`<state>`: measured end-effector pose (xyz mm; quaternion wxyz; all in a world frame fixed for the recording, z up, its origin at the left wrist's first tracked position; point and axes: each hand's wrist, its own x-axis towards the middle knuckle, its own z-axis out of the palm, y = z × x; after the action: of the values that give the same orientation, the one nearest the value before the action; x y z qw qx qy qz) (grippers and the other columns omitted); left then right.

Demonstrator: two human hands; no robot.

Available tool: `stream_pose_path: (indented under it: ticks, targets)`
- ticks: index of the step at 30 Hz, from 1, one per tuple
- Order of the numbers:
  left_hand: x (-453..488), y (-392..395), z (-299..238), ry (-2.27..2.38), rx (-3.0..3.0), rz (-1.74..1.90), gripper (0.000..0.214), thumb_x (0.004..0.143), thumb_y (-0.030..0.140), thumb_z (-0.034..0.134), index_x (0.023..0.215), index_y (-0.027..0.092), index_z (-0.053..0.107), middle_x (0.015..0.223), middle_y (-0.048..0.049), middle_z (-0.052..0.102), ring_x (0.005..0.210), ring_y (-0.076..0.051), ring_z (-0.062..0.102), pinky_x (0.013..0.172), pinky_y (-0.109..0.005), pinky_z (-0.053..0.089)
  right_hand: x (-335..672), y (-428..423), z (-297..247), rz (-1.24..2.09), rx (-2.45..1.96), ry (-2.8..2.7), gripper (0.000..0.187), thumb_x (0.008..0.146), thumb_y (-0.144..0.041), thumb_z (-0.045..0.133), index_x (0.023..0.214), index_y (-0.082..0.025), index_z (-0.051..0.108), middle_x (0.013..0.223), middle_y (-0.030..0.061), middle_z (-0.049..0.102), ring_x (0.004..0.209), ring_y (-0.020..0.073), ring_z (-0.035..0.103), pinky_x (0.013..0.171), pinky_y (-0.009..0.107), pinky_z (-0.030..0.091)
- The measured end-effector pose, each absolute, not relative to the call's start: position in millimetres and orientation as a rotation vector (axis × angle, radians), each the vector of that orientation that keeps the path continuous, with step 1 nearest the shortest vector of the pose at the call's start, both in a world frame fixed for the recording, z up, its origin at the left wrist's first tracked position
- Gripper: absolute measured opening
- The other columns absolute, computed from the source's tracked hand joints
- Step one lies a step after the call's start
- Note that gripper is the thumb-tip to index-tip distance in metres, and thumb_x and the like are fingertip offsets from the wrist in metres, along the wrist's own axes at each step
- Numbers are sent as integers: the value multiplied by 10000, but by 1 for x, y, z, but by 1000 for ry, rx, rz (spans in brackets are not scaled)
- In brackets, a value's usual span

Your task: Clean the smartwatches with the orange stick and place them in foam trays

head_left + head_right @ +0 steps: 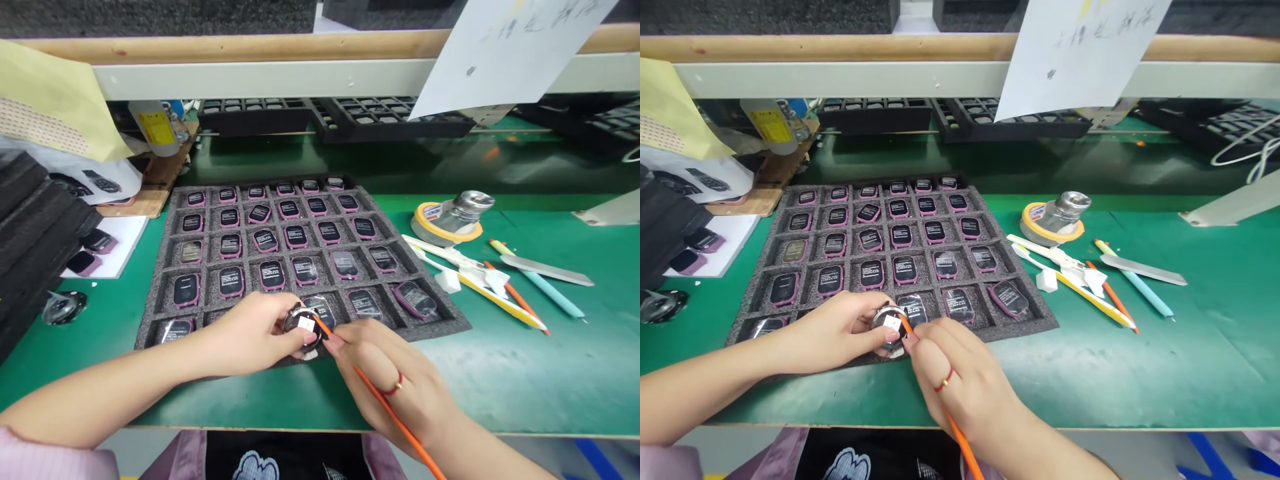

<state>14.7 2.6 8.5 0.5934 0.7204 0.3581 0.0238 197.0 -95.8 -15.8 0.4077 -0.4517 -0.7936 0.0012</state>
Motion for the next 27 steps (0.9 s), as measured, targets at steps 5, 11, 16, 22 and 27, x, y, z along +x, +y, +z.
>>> stream_pose_path:
  ticks: [5,11,16,22,27]
  targets:
    - [14,2,5,823,1678,98,169,902,367,600,890,198,600,809,-21,712,767,-196,691,632,-268,489,193,-94,-15,26,-1124,-1979,242,893,32,546,836,-199,502,761,26,620,649,128,510,588,260,472]
    - [14,2,5,831,1681,74,175,898,369,604,891,194,595,799,-30,714,749,-200,686,634,-279,496,191,-97,-13,60,-1213,-1945,243,917,17,516,832,-210,532,727,11,620,622,129,525,568,260,463]
    - [11,4,5,779,1589,113,149,893,333,621,896,187,590,835,-22,688,782,-187,673,703,-302,529,187,-86,-13,193,-1134,-1825,238,912,-43,581,752,-216,547,733,5,684,615,122,615,561,238,514]
    - [13,7,6,757,1409,88,181,873,334,660,933,181,583,883,-39,696,869,-231,731,806,-383,577,205,-96,-19,219,-1300,-1562,218,1014,-197,483,1127,-246,664,1025,63,790,970,207,761,822,350,633]
    - [13,7,5,744,1434,105,160,891,330,633,915,182,579,873,-24,671,874,-234,736,795,-390,591,214,-90,-29,-81,-1279,-2008,365,1005,-172,484,1355,-203,583,1284,87,721,1345,281,572,1170,569,401]
